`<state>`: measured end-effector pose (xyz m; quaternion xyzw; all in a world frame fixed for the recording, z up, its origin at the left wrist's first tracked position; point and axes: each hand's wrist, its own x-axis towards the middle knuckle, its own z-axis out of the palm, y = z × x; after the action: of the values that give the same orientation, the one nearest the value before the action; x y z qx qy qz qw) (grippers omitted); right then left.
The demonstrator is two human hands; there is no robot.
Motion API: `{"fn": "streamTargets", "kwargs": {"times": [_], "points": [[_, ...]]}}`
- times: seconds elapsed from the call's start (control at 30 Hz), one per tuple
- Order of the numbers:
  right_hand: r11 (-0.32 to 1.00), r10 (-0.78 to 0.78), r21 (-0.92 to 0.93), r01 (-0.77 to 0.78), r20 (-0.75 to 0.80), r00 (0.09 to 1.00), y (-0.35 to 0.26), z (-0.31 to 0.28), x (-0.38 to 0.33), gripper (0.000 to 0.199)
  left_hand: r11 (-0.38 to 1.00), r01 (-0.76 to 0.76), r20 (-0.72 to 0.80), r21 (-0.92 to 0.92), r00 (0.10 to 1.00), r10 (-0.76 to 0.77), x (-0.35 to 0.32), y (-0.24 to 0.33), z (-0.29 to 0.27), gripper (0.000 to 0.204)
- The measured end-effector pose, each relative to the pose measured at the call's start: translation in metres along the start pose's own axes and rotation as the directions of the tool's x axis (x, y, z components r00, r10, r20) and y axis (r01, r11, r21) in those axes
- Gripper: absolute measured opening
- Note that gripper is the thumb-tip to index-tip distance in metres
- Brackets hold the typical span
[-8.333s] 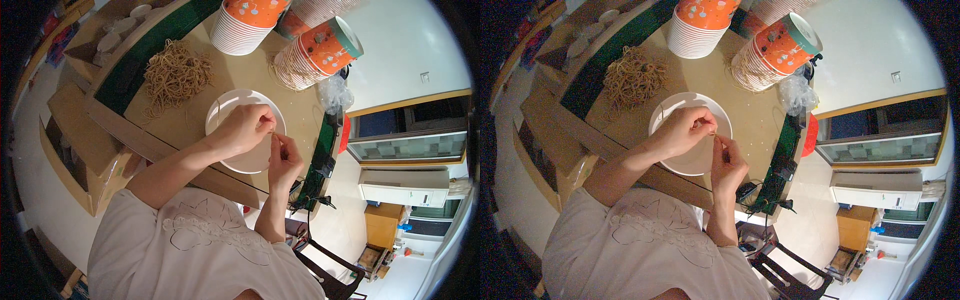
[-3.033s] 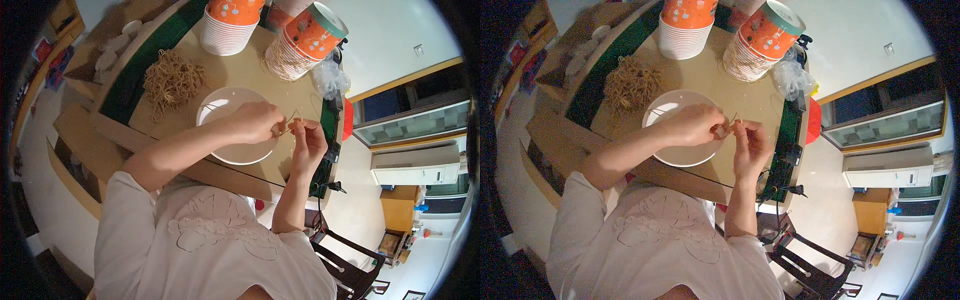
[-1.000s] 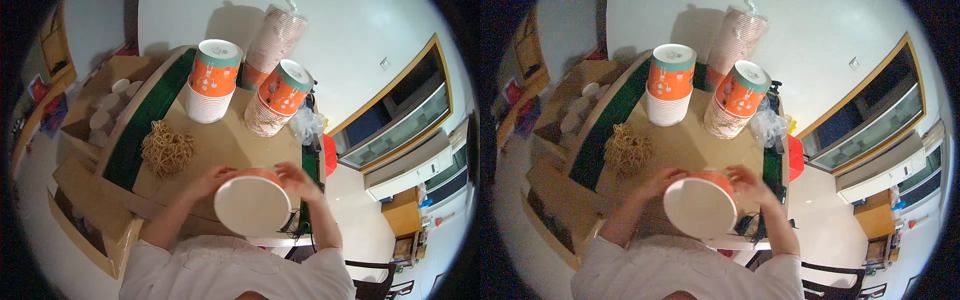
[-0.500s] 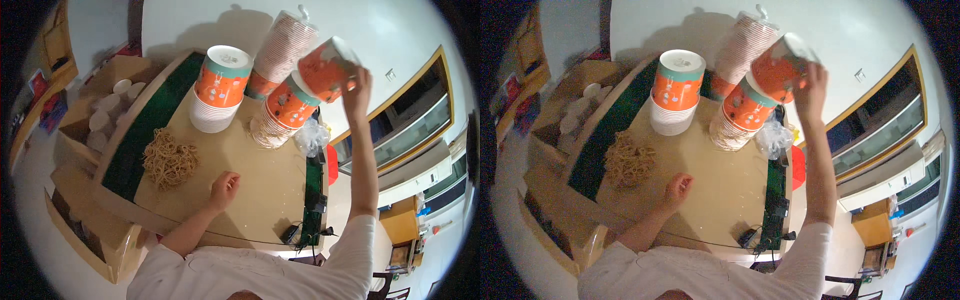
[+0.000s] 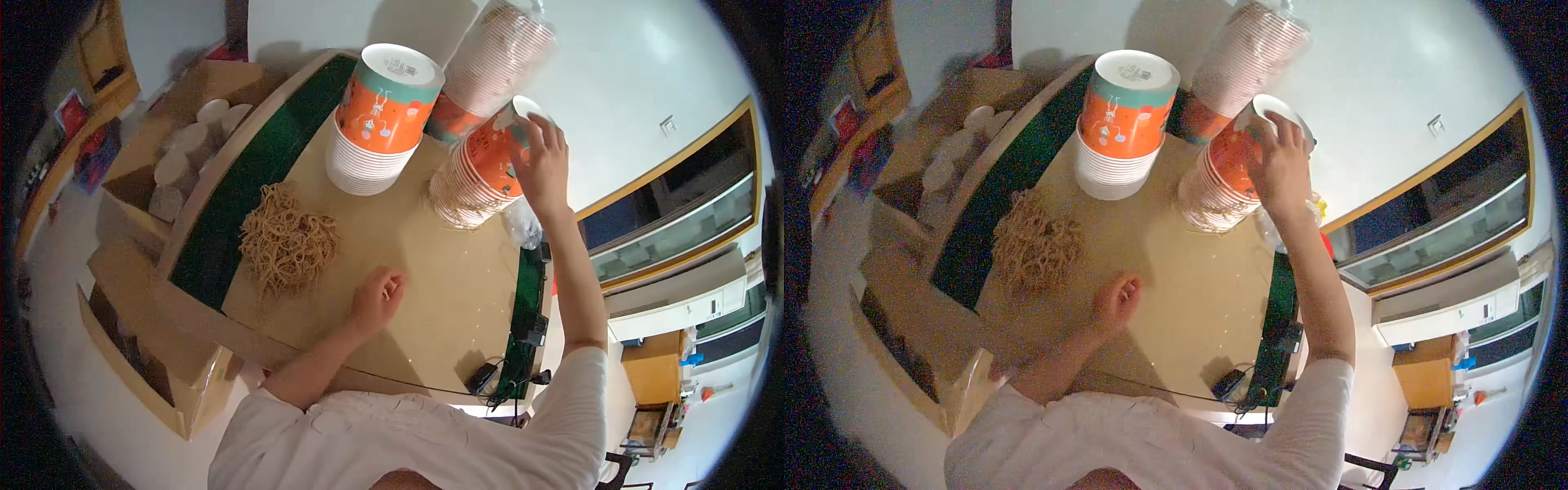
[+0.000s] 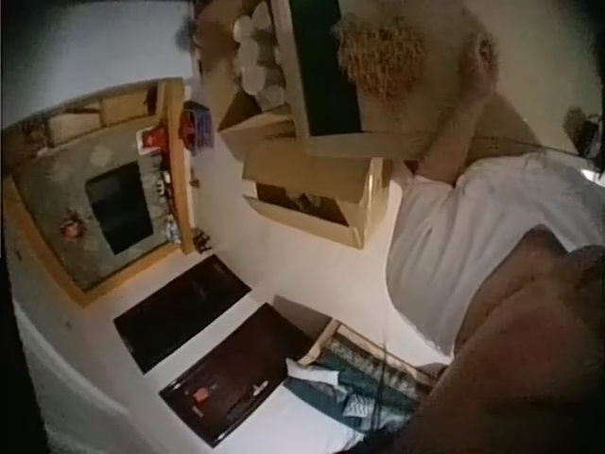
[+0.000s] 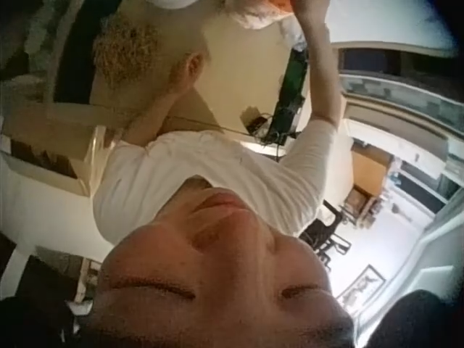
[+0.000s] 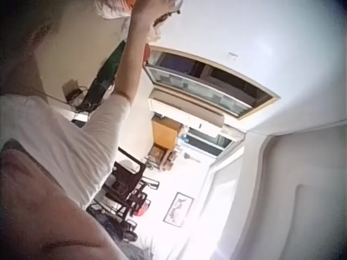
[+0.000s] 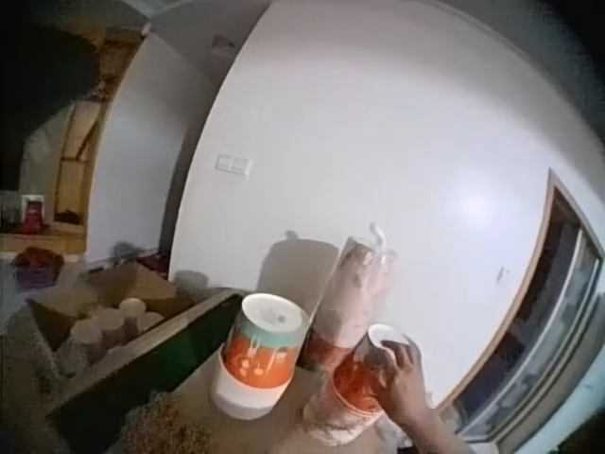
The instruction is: Tying rubber bands around paper bowls.
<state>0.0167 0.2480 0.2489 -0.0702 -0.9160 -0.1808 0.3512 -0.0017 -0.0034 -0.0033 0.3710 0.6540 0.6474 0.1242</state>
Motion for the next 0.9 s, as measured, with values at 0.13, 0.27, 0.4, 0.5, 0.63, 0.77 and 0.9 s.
{"fn": "streamTargets", "kwargs": {"times": [0.13, 0.27, 0.4, 0.5, 0.63, 0.77, 0.9], "points": [[0.945, -0.09, 0.316, 0.085, 0.0, 0.996, -0.044, 0.024, 0.039, 0.043, 0.998, 0.04, 0.081, 0.038, 0.996, -0.043, 0.007, 0.003, -0.006, 0.016], [0.907, -0.151, 0.403, 0.124, 0.037, 0.988, -0.067, 0.056, 0.072, 0.038, 0.992, -0.016, 0.056, 0.127, 0.998, 0.009, 0.004, 0.008, -0.004, 0.013], [0.832, -0.211, 0.549, 0.084, 0.171, 0.962, -0.065, 0.066, 0.092, 0.03, 1.0, -0.007, 0.026, 0.031, 1.0, 0.006, 0.002, 0.0, 0.0, 0.012], [0.82, -0.226, 0.563, 0.106, 0.147, 0.963, -0.064, 0.064, 0.099, 0.022, 0.998, 0.057, 0.052, -0.035, 0.997, -0.055, 0.004, 0.004, -0.002, 0.013], [0.836, -0.239, 0.528, 0.147, 0.108, 0.965, -0.067, 0.059, 0.105, 0.021, 1.0, -0.027, 0.037, -0.007, 0.999, 0.027, 0.005, 0.001, -0.002, 0.012], [0.835, -0.24, 0.524, 0.169, 0.07, 0.968, -0.067, 0.05, 0.111, 0.018, 0.999, -0.047, 0.015, -0.009, 0.999, 0.047, 0.005, -0.007, 0.0, 0.013], [0.856, -0.18, 0.497, 0.144, 0.025, 0.983, -0.061, 0.02, 0.122, 0.017, 0.999, -0.042, -0.013, 0.015, 0.999, 0.042, 0.005, -0.004, 0.002, 0.013]]}}
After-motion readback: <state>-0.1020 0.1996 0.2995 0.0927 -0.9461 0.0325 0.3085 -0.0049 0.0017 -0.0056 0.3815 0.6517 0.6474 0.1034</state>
